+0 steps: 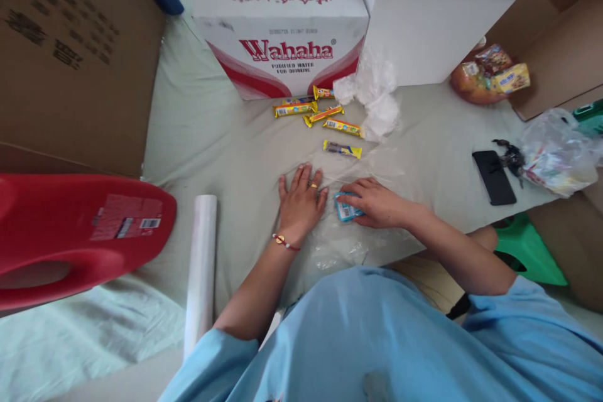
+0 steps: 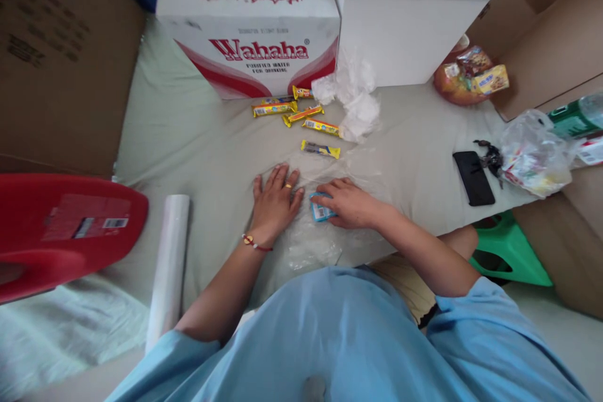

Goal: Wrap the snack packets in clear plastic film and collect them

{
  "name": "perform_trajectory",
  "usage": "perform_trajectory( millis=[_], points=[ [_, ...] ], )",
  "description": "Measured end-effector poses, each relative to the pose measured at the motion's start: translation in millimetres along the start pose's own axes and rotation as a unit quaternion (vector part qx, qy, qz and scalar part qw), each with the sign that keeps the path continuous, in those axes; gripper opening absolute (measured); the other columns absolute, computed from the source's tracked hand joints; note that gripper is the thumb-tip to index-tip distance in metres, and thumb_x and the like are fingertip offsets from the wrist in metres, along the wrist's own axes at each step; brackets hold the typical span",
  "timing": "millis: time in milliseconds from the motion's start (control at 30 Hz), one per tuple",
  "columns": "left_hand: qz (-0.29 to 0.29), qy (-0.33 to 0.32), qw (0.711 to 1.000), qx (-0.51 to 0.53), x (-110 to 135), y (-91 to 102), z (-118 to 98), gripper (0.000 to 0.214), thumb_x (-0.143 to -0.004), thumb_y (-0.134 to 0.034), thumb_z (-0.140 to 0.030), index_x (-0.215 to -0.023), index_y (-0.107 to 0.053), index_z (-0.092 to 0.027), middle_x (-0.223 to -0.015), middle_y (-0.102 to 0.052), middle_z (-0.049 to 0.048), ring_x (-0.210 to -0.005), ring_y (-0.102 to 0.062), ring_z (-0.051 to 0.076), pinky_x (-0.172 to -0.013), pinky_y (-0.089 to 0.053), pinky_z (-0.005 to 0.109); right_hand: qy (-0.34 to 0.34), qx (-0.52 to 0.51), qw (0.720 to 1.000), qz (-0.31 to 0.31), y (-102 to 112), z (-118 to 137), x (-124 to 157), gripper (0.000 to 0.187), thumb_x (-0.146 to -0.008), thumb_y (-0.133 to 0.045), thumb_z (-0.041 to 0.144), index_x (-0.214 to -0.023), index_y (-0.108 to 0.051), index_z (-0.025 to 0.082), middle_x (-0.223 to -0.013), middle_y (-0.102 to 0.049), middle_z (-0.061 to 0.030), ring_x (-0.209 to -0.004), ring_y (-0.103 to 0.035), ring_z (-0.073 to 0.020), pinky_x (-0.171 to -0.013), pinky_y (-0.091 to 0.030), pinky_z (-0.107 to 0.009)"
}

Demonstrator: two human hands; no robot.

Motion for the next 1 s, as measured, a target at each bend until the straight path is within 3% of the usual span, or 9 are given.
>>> perform_trajectory(
  millis=[333, 500, 567, 667, 767, 867, 933, 1000],
  points=[
    [-0.006, -0.004, 1.0, 0.007, 0, -1.1, 0, 0.053, -0.108, -0.043, -0.042, -0.158, -0.052, -0.024, -0.172, -0.04, 0.0138, -0.161, -0.034, 0.032, -0.13, -0.017, 0.07, -0.031, 0.002, 0.999, -0.033, 6, -17, -4, 0.063, -0.09, -0.077, 0.028, -0.151, -0.06, 0.02, -0.15, -0.06, -0.018, -0.131, -0.055, -0.0367, -0.11, -0.043, -0.054],
    [-0.015, -0.008, 1.0, 0.016, -1, -0.9, 3, 0.051, -0.108, -0.043, -0.042, -0.155, -0.054, -0.025, -0.171, -0.042, 0.0146, -0.16, -0.036, 0.032, -0.129, -0.019, 0.07, -0.05, -0.005, 0.997, -0.055, 1, -16, 5, 0.059, -0.093, -0.078, 0.034, -0.148, -0.062, 0.022, -0.158, -0.055, -0.0173, -0.139, -0.052, -0.0379, -0.121, -0.033, -0.064],
    [-0.022, -0.01, 0.999, 0.026, 0, -2.3, 5, 0.052, -0.108, -0.043, -0.042, -0.155, -0.054, -0.024, -0.171, -0.041, 0.0161, -0.16, -0.037, 0.033, -0.128, -0.02, 0.071, -0.06, -0.029, 0.992, -0.105, 5, -17, 21, 0.058, -0.095, -0.077, 0.041, -0.147, -0.062, 0.021, -0.163, -0.049, -0.0187, -0.144, -0.049, -0.0381, -0.124, -0.03, -0.067],
    [-0.057, -0.012, 0.997, 0.052, 0, -3.7, 12, 0.052, -0.106, -0.047, -0.042, -0.154, -0.055, -0.022, -0.171, -0.04, 0.0192, -0.159, -0.039, 0.035, -0.127, -0.024, 0.07, -0.063, -0.105, 0.976, -0.18, 8, -16, 58, 0.047, -0.099, -0.07, 0.045, -0.14, -0.065, 0.022, -0.152, -0.059, -0.0183, -0.136, -0.056, -0.0338, -0.116, -0.045, -0.059],
    [-0.142, -0.014, 0.987, 0.077, 3, 4.7, 16, 0.047, -0.103, -0.054, -0.038, -0.147, -0.061, -0.02, -0.169, -0.043, 0.0203, -0.159, -0.037, 0.035, -0.128, -0.027, 0.065, -0.075, -0.165, 0.962, -0.205, -2, -11, 100, 0.034, -0.101, -0.069, 0.039, -0.132, -0.069, 0.026, -0.134, -0.069, -0.013, -0.125, -0.061, -0.0298, -0.106, -0.054, -0.052],
    [-0.227, -0.042, 0.968, 0.102, 12, 24.4, 13, 0.035, -0.101, -0.059, -0.03, -0.133, -0.068, -0.023, -0.161, -0.054, 0.017, -0.158, -0.039, 0.033, -0.129, -0.028, 0.063, -0.097, -0.173, 0.956, -0.218, -22, -5, 136, 0.034, -0.098, -0.073, 0.036, -0.13, -0.07, 0.027, -0.137, -0.068, -0.0128, -0.13, -0.058, -0.0314, -0.108, -0.054, -0.054],
    [-0.227, -0.093, 0.958, 0.147, 23, 36.8, 7, 0.03, -0.1, -0.057, -0.024, -0.127, -0.069, -0.025, -0.146, -0.065, 0.0141, -0.15, -0.051, 0.029, -0.125, -0.037, 0.058, -0.107, -0.17, 0.953, -0.228, -36, -2, 151, 0.034, -0.097, -0.074, 0.036, -0.129, -0.071, 0.025, -0.14, -0.066, -0.0139, -0.133, -0.057, -0.0324, -0.109, -0.053, -0.056],
    [-0.153, -0.162, 0.952, 0.208, 38, 41.6, -2, 0.031, -0.101, -0.055, -0.021, -0.129, -0.067, -0.026, -0.133, -0.072, 0.0119, -0.137, -0.062, 0.025, -0.118, -0.049, 0.051, -0.116, -0.167, 0.95, -0.236, -48, -2, 159, 0.027, -0.098, -0.072, 0.033, -0.124, -0.073, 0.025, -0.139, -0.067, -0.0142, -0.133, -0.057, -0.032, -0.108, -0.054, -0.056]
  ],
)
Point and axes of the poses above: each hand's wrist, its own x-axis away from the middle knuckle, its own y-axis out of the back of the hand, z = x × y, the point moved 6 cm from there along -x, towards the middle knuckle
